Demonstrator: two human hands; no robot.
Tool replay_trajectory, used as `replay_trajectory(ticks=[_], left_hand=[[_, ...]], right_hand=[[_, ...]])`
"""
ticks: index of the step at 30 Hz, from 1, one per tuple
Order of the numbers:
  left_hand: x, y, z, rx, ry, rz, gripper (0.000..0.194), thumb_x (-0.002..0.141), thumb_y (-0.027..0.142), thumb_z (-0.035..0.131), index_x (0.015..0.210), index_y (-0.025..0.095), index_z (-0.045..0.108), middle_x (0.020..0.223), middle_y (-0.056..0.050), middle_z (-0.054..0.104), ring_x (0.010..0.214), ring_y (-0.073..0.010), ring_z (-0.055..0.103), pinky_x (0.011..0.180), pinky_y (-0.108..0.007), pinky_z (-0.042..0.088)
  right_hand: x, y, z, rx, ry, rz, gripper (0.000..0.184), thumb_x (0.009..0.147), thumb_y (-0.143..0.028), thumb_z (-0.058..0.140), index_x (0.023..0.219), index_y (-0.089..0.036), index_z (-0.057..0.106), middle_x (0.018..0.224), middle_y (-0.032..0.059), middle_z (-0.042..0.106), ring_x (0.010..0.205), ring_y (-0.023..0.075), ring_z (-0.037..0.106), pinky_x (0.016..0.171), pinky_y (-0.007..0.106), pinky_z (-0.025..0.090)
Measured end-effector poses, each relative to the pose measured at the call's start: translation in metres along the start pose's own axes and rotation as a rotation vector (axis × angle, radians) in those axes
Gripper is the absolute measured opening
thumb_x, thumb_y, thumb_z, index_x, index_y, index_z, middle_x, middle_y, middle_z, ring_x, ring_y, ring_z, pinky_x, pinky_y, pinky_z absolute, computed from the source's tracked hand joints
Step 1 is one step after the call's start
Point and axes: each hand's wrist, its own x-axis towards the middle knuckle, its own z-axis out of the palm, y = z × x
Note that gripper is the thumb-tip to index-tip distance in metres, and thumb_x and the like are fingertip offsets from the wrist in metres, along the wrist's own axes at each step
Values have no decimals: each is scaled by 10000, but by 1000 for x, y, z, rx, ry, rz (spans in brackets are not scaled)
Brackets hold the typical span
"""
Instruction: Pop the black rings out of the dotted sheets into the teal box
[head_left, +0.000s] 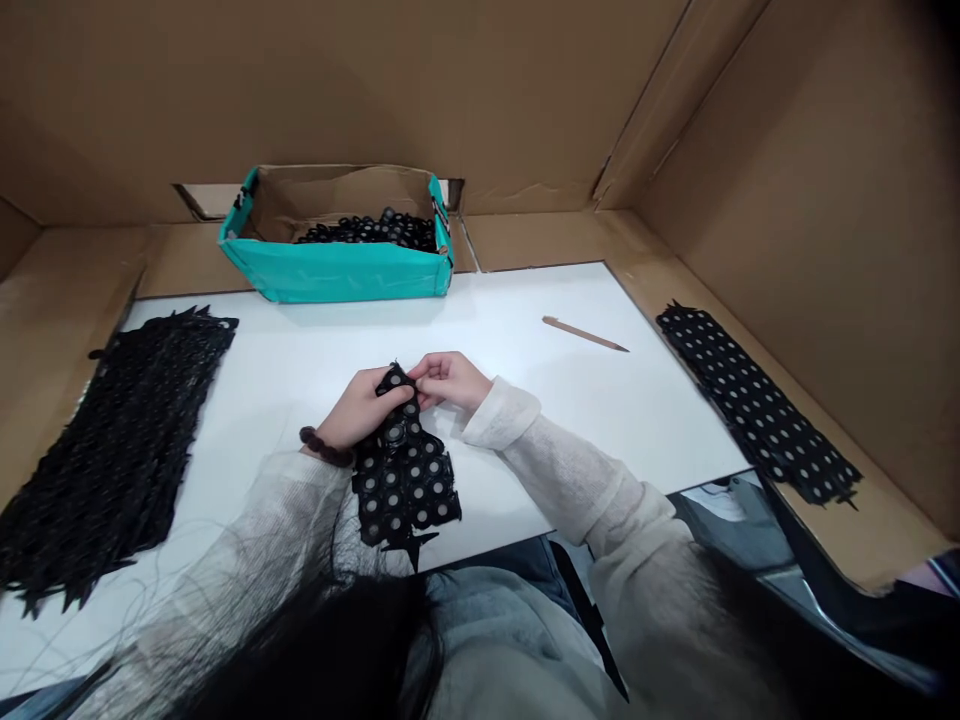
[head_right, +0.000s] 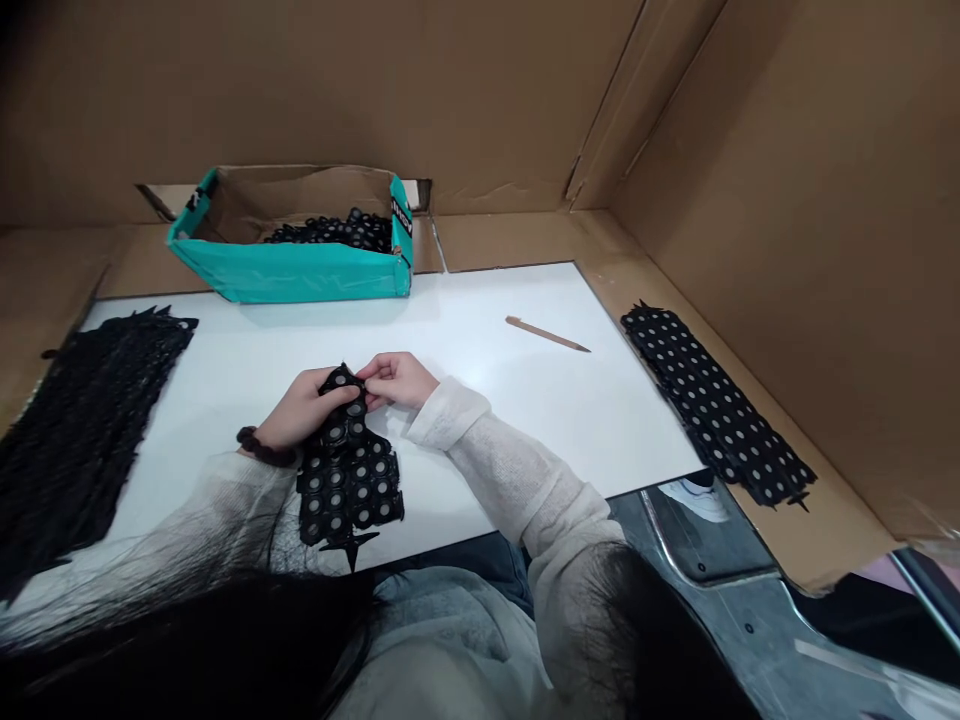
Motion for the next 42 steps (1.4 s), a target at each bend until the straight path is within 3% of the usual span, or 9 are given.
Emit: replay_trajectory(ticks=[9, 15, 18, 21, 25, 36, 42], left_hand=[[-4, 0, 6, 7, 83, -21, 235, 775, 377, 552, 744, 145, 578, 724, -7, 594, 691, -140, 519, 664, -256, 415], [-9, -2, 6, 69, 86, 53, 253, 782, 398, 587, 791, 146, 598, 759, -7, 620, 706, -138, 540, 668, -253, 431], [-13, -3, 5, 9, 87, 81, 251, 782, 393, 606, 843, 150, 617, 801, -5, 643, 731, -132, 557, 690, -244, 444], [-15, -2, 6, 17, 97, 96, 255, 793, 393, 598, 865, 150, 625, 815, -9, 650, 767, -144, 568, 726, -252, 450], [-15, -1, 9, 28, 152, 82, 271, 791, 404, 601, 877, 150, 638, 833, -17, 667, 781, -154, 573, 746, -261, 449], [-14, 3, 14, 133, 221, 61, 230, 799, 367, 579, 736, 146, 574, 674, 15, 575, 652, -113, 494, 616, -218, 396], [-16, 3, 21, 190, 333, 140, 210, 787, 340, 592, 694, 158, 541, 593, 42, 517, 570, -90, 442, 548, -205, 359]], right_hand=[[-2, -2, 4, -72, 144, -56, 150, 680, -17, 514, 758, -130, 572, 516, -54, 585, 467, 59, 569, 492, 171, 495], [-12, 4, 4, -496, 124, -359, 204, 760, -126, 497, 908, -142, 636, 652, -25, 588, 572, 75, 527, 581, 221, 455], [-16, 6, 4, -530, 95, -442, 187, 803, -244, 522, 938, -158, 619, 768, 7, 623, 680, 100, 551, 652, 247, 462], [-15, 5, 5, -427, 102, -426, 215, 795, -345, 561, 877, -151, 605, 775, 20, 622, 671, 102, 544, 629, 239, 447], [-10, 5, 9, -296, 160, -389, 184, 806, -320, 537, 810, -146, 596, 724, 7, 602, 637, 90, 528, 617, 226, 429], [0, 13, 18, -447, 441, -272, 133, 817, -254, 510, 711, -177, 530, 655, -14, 556, 638, 110, 510, 622, 248, 400], [4, 11, 19, -329, 588, -311, 119, 814, -215, 521, 702, -177, 536, 624, -31, 546, 596, 98, 526, 621, 245, 427]])
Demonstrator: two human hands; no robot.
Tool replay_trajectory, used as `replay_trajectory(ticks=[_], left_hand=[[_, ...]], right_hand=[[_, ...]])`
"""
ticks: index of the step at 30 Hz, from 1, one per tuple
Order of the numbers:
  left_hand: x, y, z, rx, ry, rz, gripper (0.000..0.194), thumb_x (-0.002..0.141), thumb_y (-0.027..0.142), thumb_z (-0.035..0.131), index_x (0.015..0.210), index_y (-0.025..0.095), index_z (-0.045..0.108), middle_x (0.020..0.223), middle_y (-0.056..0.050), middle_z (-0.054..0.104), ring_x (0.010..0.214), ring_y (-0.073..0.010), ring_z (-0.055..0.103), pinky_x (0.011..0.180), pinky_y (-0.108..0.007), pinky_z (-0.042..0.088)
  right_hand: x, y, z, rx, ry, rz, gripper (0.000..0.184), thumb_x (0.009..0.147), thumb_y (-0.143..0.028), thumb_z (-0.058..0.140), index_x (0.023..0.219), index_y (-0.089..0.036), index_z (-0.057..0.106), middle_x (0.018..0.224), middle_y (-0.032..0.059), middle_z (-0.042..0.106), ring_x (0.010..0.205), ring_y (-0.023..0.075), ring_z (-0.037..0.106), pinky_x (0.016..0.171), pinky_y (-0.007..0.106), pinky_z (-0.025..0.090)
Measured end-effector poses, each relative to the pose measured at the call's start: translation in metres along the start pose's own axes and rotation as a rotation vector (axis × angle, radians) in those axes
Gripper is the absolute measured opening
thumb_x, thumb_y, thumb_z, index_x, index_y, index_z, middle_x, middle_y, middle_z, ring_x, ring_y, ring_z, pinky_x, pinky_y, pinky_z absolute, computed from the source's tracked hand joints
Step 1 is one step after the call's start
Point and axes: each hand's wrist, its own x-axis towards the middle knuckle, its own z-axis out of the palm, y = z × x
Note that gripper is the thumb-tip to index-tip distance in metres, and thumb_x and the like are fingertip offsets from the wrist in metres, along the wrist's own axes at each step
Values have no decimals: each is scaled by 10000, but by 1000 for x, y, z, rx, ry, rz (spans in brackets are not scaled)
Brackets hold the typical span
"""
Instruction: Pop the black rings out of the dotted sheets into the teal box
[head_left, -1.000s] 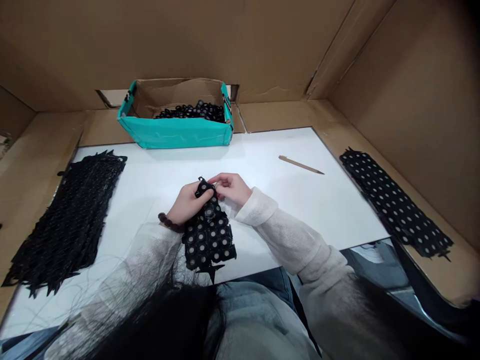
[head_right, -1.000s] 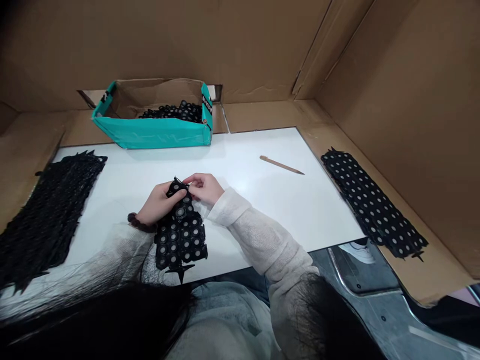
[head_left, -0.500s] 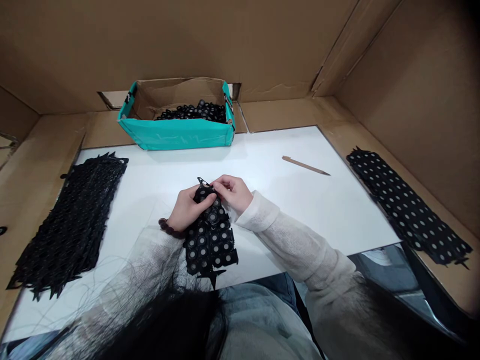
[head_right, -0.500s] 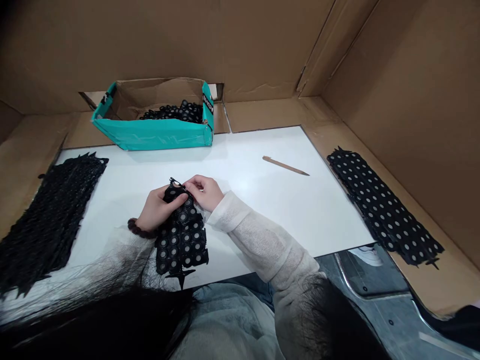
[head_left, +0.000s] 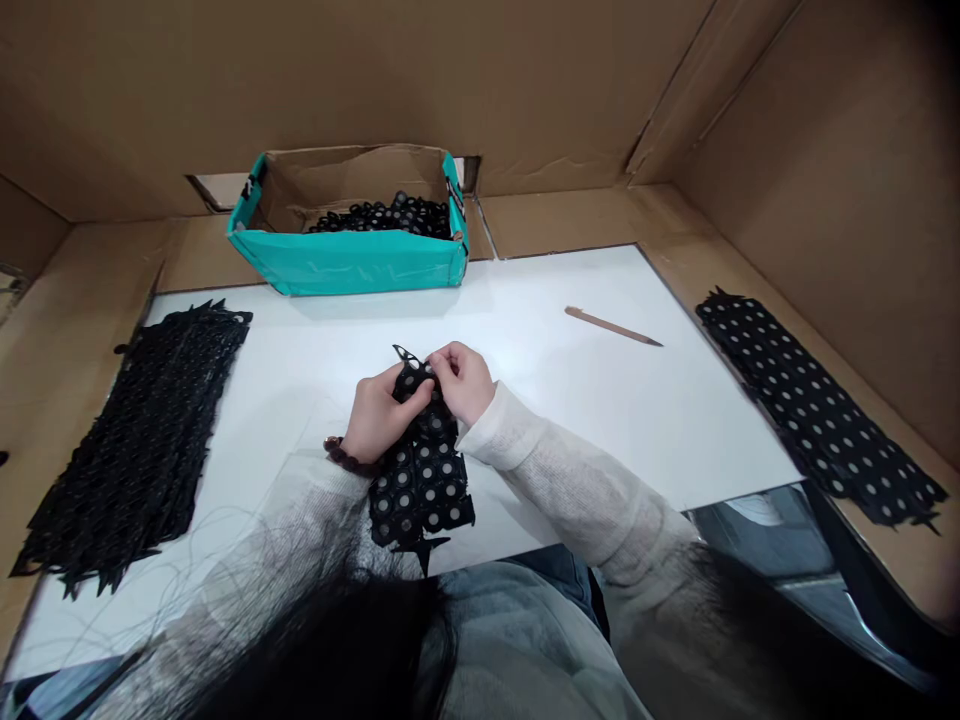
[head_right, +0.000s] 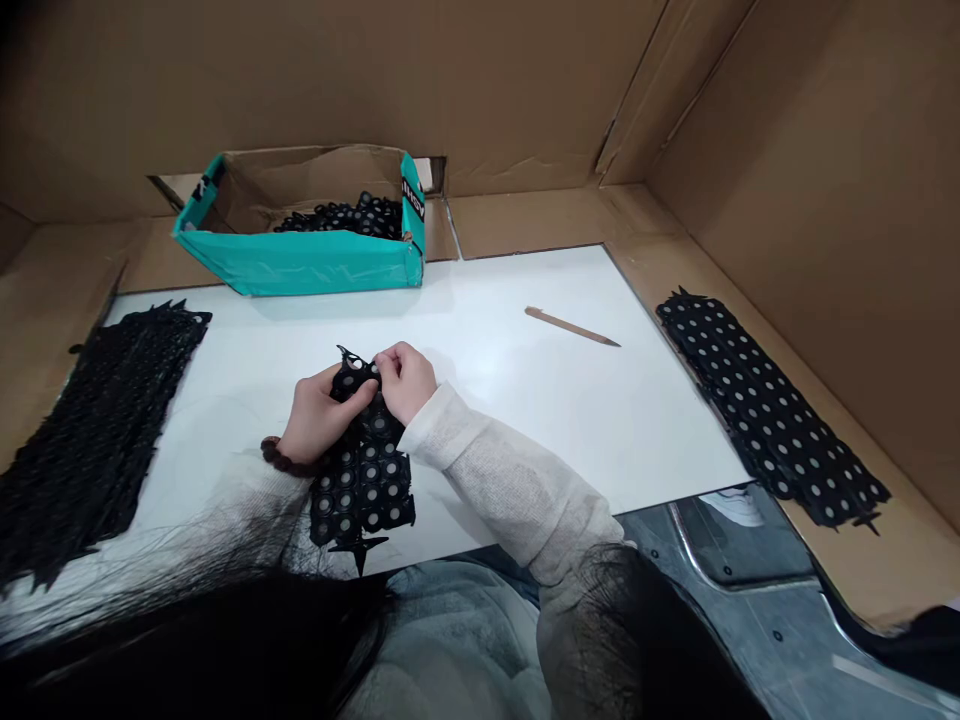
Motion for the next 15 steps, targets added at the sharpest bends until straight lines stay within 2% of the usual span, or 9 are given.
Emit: replay_trajectory(ticks=[4, 7, 10, 13, 15], left_hand=[[-6, -1, -1, 23, 65, 15, 276, 788, 375, 594, 639, 168, 489, 537, 52, 427, 535, -86, 389, 521, -210, 338], [-3, -4, -4, -58, 30, -17, 233, 796, 376, 591, 707, 168, 535, 621, 32, 517, 611, -109, 464, 577, -220, 385], [3, -9, -9, -182, 22, -70, 197, 798, 358, 589, 763, 167, 553, 734, 8, 582, 708, -135, 517, 653, -239, 424], [6, -17, -12, -299, 16, -125, 134, 783, 298, 586, 811, 171, 558, 825, -10, 612, 797, -165, 550, 731, -270, 451], [7, -20, -12, -368, 25, -142, 163, 769, 246, 568, 916, 176, 566, 928, -25, 626, 896, -191, 561, 804, -300, 457]], right_hand=[[22, -4, -27, 222, 226, 157, 177, 857, -161, 456, 682, -173, 477, 539, -63, 504, 462, 52, 484, 490, 190, 397], [36, -5, -52, 318, 316, 224, 168, 889, -160, 404, 732, -177, 459, 486, -90, 484, 373, 37, 419, 399, 166, 353], [41, -5, -62, 420, 274, 281, 163, 900, -131, 349, 766, -190, 420, 491, -90, 516, 358, 50, 442, 368, 171, 361], [40, -5, -60, 495, 212, 334, 166, 882, -80, 341, 775, -185, 412, 535, -61, 565, 382, 64, 482, 374, 185, 388], [40, -5, -59, 531, 198, 354, 178, 876, -63, 341, 763, -178, 416, 545, -48, 570, 394, 61, 486, 389, 182, 394]])
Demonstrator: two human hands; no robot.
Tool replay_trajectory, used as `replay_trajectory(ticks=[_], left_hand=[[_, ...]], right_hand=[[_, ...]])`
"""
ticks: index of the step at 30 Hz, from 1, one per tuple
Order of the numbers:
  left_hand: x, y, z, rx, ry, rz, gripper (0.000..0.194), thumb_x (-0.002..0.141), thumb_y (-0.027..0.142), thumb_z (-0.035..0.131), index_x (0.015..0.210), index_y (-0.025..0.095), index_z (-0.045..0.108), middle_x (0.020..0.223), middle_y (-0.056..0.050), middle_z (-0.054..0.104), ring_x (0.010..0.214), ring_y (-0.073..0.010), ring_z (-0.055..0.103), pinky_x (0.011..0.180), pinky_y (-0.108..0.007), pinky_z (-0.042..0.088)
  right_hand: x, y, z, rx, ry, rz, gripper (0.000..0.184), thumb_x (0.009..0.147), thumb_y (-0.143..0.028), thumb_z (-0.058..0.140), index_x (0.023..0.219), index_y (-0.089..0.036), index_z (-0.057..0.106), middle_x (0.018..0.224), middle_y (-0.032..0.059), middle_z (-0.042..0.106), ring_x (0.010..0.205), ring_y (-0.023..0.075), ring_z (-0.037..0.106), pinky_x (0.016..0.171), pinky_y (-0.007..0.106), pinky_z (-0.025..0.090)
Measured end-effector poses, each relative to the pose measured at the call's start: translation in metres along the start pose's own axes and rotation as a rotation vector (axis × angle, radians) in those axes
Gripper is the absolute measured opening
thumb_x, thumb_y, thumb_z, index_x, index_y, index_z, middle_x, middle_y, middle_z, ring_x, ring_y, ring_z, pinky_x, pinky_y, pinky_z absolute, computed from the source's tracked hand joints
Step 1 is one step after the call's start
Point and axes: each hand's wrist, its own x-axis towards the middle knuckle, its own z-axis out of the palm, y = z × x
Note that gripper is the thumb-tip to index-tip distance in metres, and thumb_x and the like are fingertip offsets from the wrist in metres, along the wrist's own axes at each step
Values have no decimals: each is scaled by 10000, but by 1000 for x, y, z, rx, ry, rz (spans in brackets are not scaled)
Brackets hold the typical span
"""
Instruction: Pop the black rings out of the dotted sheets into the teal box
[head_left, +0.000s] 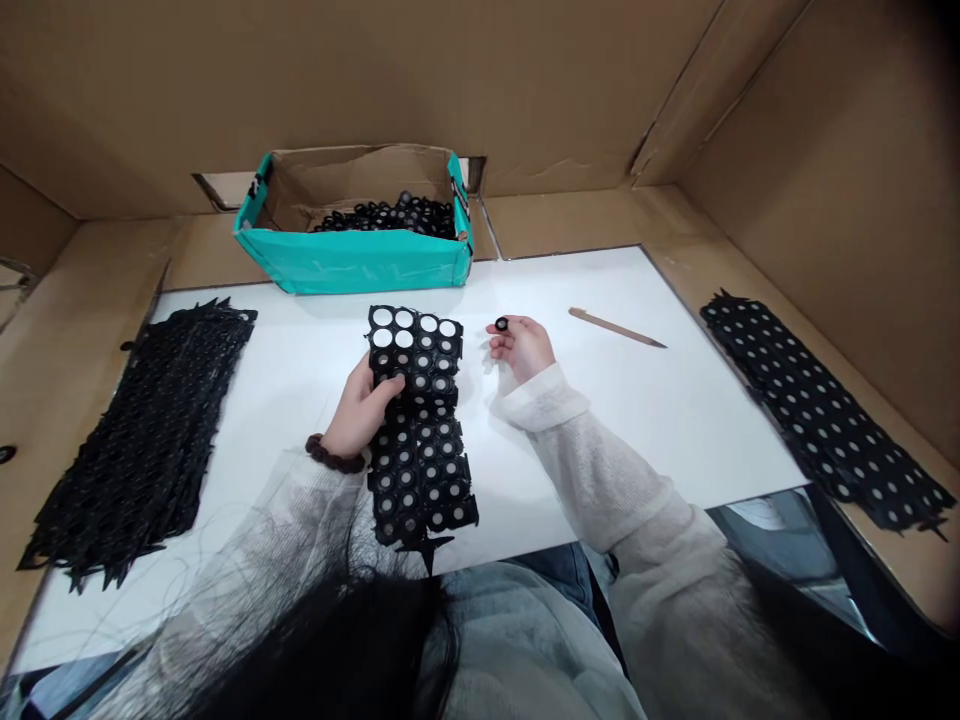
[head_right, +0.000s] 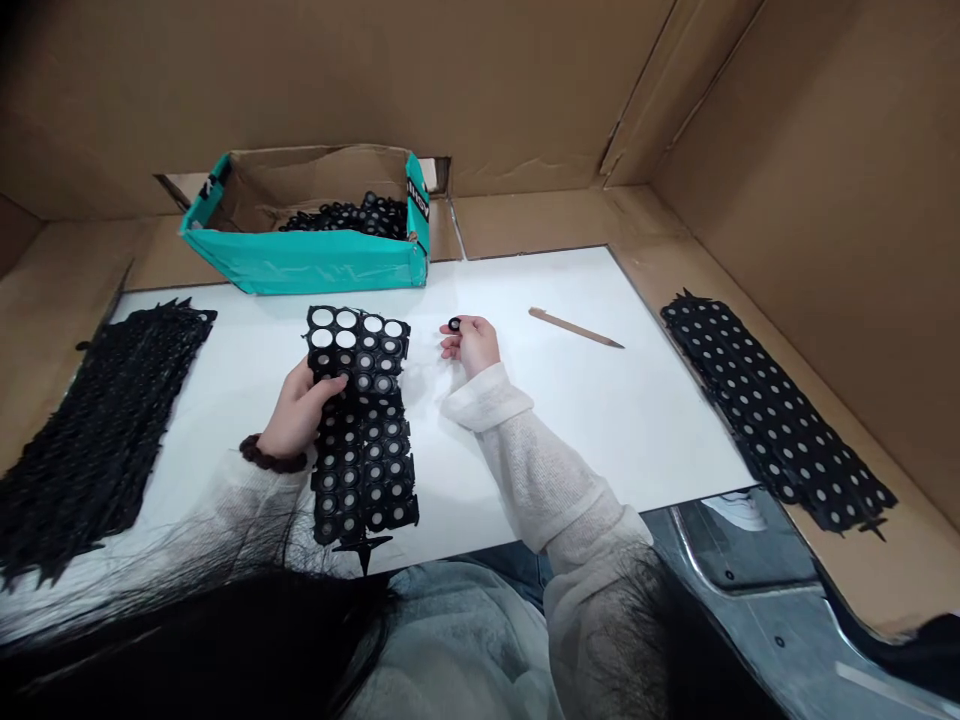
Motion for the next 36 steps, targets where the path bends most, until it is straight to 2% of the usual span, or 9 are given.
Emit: replay_trajectory(ticks=[6, 10, 13, 15, 18, 21, 24, 28, 36], left_hand=[[1, -1, 0, -31, -10, -51, 222, 798, 251, 536, 1002, 171, 574, 1058, -44, 620, 1034, -215, 536, 937, -351, 411], [3, 0, -1, -77, -115, -105, 236, 824, 382, 556, 905, 163, 586, 924, -33, 635, 884, -198, 561, 831, -331, 440], [3, 1, -1, -86, -191, -107, 264, 833, 421, 542, 865, 162, 578, 867, -28, 620, 832, -186, 545, 784, -310, 437], [1, 2, -1, -77, -187, -65, 205, 851, 368, 512, 890, 174, 564, 885, -21, 596, 866, -181, 523, 805, -299, 424], [-2, 4, 0, -76, -127, -21, 94, 845, 248, 462, 896, 199, 524, 888, -4, 552, 871, -161, 490, 804, -277, 411], [-5, 7, 1, -113, -147, -73, 81, 838, 239, 465, 908, 208, 492, 811, 11, 532, 761, -146, 486, 715, -268, 414], [-5, 9, 2, -149, -209, -108, 119, 856, 304, 497, 923, 205, 494, 744, 23, 528, 662, -130, 481, 641, -259, 402], [-2, 9, 2, -130, -264, 38, 182, 847, 340, 555, 951, 191, 564, 902, -16, 607, 846, -152, 554, 789, -279, 434], [0, 8, 0, 11, -293, 59, 211, 831, 372, 576, 921, 185, 616, 954, -37, 662, 920, -180, 583, 865, -310, 439]], right_hand=[[0, -3, 0, 37, -3, -5, 315, 932, -367, 365, 665, -201, 353, 502, -69, 425, 365, 46, 330, 346, 179, 222], [-20, 2, 1, -250, -21, -514, 413, 874, -524, 429, 630, -217, 299, 528, -67, 315, 441, 65, 288, 409, 204, 237], [-46, 11, 6, -619, -239, -957, 399, 910, -504, 353, 633, -218, 321, 561, -32, 354, 530, 101, 370, 521, 247, 335], [-61, 18, 11, -827, -432, -1104, 336, 935, -439, 307, 696, -216, 384, 617, 0, 464, 571, 122, 444, 563, 266, 365], [-72, 27, 16, -1031, -561, -1054, 243, 958, -305, 232, 918, -201, 448, 845, 53, 614, 688, 139, 562, 630, 267, 409], [-70, 32, 18, -1111, -575, -923, 225, 959, -259, 199, 1023, -197, 406, 878, 53, 619, 710, 143, 588, 648, 268, 416], [-66, 33, 18, -1146, -577, -822, 205, 953, -344, 265, 1053, -190, 355, 760, 19, 569, 615, 142, 546, 602, 266, 394], [-67, 33, 19, -1125, -539, -762, 335, 888, -470, 431, 1058, -199, 334, 646, -41, 461, 509, 118, 436, 536, 245, 329], [-63, 25, 16, -996, -622, -774, 134, 902, -352, 427, 941, -235, 480, 691, -13, 517, 598, 133, 472, 614, 255, 330]])
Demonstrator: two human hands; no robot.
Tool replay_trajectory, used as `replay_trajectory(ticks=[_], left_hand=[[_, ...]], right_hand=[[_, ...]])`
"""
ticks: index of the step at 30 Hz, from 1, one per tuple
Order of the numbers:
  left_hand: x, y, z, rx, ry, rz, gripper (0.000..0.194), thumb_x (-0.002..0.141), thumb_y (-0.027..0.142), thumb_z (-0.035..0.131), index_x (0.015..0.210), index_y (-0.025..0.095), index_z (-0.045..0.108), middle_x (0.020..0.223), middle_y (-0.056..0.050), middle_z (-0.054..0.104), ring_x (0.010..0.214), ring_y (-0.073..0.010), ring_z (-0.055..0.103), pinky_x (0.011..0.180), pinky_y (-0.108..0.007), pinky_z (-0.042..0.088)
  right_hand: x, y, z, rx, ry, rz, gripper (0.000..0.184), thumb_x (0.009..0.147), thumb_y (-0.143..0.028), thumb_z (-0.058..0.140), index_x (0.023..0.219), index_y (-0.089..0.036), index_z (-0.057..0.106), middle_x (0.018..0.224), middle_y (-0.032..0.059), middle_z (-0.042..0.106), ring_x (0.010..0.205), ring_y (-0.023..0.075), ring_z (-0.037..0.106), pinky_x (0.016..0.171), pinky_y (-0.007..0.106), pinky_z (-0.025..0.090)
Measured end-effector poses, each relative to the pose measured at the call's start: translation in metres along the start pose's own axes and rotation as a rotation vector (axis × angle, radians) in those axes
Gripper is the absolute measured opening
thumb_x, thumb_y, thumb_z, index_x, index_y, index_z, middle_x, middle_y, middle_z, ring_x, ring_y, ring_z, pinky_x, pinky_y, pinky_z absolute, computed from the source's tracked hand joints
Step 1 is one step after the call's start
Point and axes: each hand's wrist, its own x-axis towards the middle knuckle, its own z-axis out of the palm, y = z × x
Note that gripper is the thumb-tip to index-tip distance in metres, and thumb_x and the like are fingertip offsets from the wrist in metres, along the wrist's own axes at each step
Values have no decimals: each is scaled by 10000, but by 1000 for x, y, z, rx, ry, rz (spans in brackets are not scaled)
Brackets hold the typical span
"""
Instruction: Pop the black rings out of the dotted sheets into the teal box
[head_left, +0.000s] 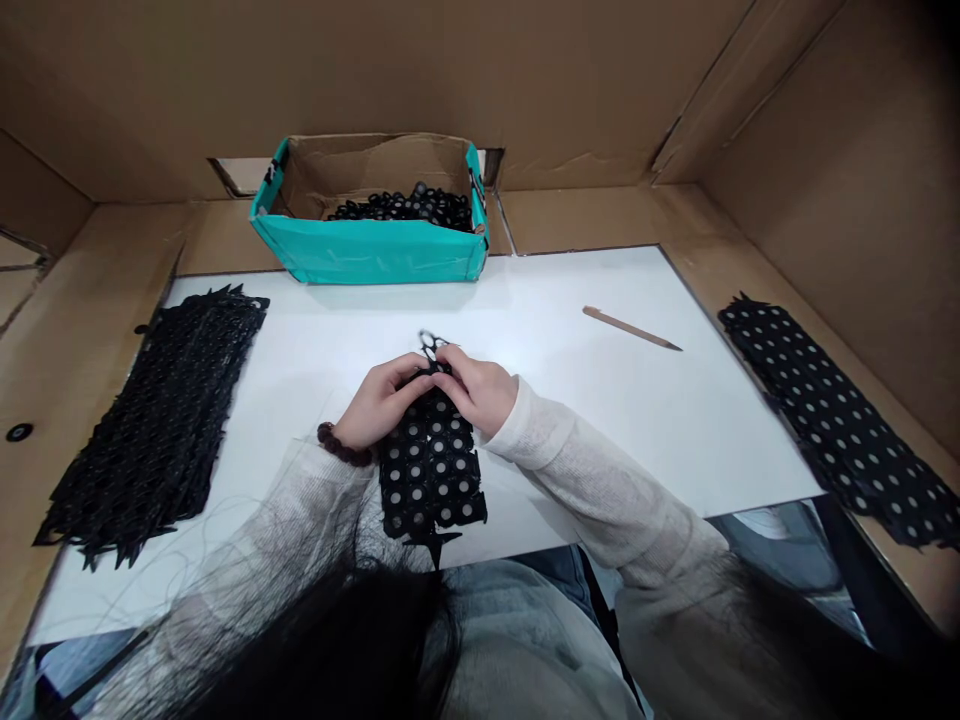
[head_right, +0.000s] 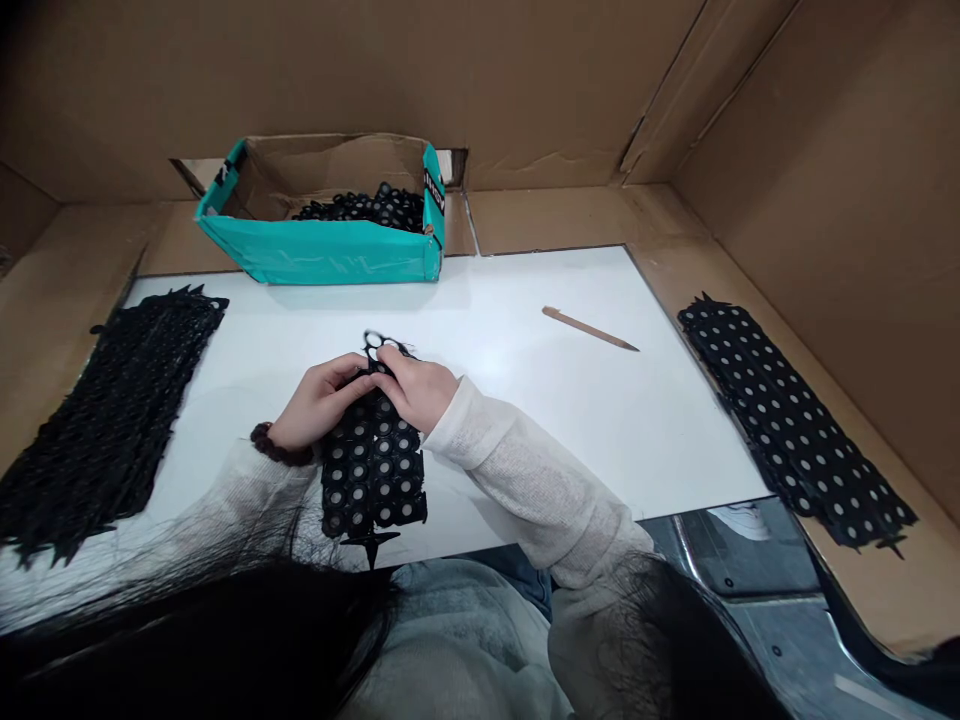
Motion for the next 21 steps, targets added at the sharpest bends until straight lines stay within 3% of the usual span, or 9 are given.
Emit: replay_trajectory(ticks=[3, 5, 10, 13, 15, 19, 21], left_hand=[[0, 1, -1, -22, 4, -4, 205, 828, 368, 582, 919, 186, 605, 915, -27, 644, 878, -167, 572, 823, -289, 441], [0, 1, 0, -65, -2, -14, 206, 825, 371, 588, 921, 189, 591, 901, -24, 627, 852, -158, 560, 792, -277, 438], [2, 2, 5, -141, 57, -60, 219, 830, 397, 575, 837, 186, 516, 737, 17, 525, 692, -120, 485, 665, -241, 398], [4, 3, 7, -157, 91, -67, 262, 817, 424, 584, 788, 177, 501, 708, 22, 492, 673, -117, 459, 654, -242, 386], [4, 2, 7, -193, 92, -90, 279, 801, 435, 603, 780, 177, 499, 702, 24, 497, 665, -116, 465, 648, -243, 388], [1, -1, 4, -302, 69, -158, 268, 801, 435, 603, 821, 185, 511, 737, 16, 568, 683, -122, 526, 662, -246, 415], [1, -1, 1, -263, 55, -163, 275, 814, 450, 581, 849, 180, 549, 793, -8, 617, 739, -139, 562, 701, -262, 438]], right_hand=[[4, 7, -2, 169, -12, 11, 134, 893, -330, 437, 922, -233, 524, 758, -14, 561, 681, 130, 519, 671, 250, 371], [7, 11, 0, 338, 13, 69, 157, 888, -346, 440, 886, -224, 539, 711, -26, 539, 657, 114, 505, 626, 228, 373], [13, 11, 15, 857, 213, 400, 218, 869, -408, 452, 758, -220, 455, 481, -103, 265, 386, 57, 234, 383, 176, 174], [17, 6, 19, 1055, 295, 536, 221, 846, -375, 499, 717, -218, 410, 459, -120, 238, 347, 41, 189, 335, 162, 133], [21, 8, 13, 1124, 378, 592, 226, 852, -344, 489, 696, -215, 388, 448, -120, 251, 337, 38, 201, 321, 154, 147], [27, 25, -15, 1195, 677, 664, 243, 896, -215, 335, 653, -205, 326, 424, -115, 242, 330, 34, 212, 330, 142, 194], [27, 30, -26, 1155, 645, 666, 211, 871, -169, 352, 663, -199, 370, 409, -109, 276, 328, 39, 245, 329, 150, 215]])
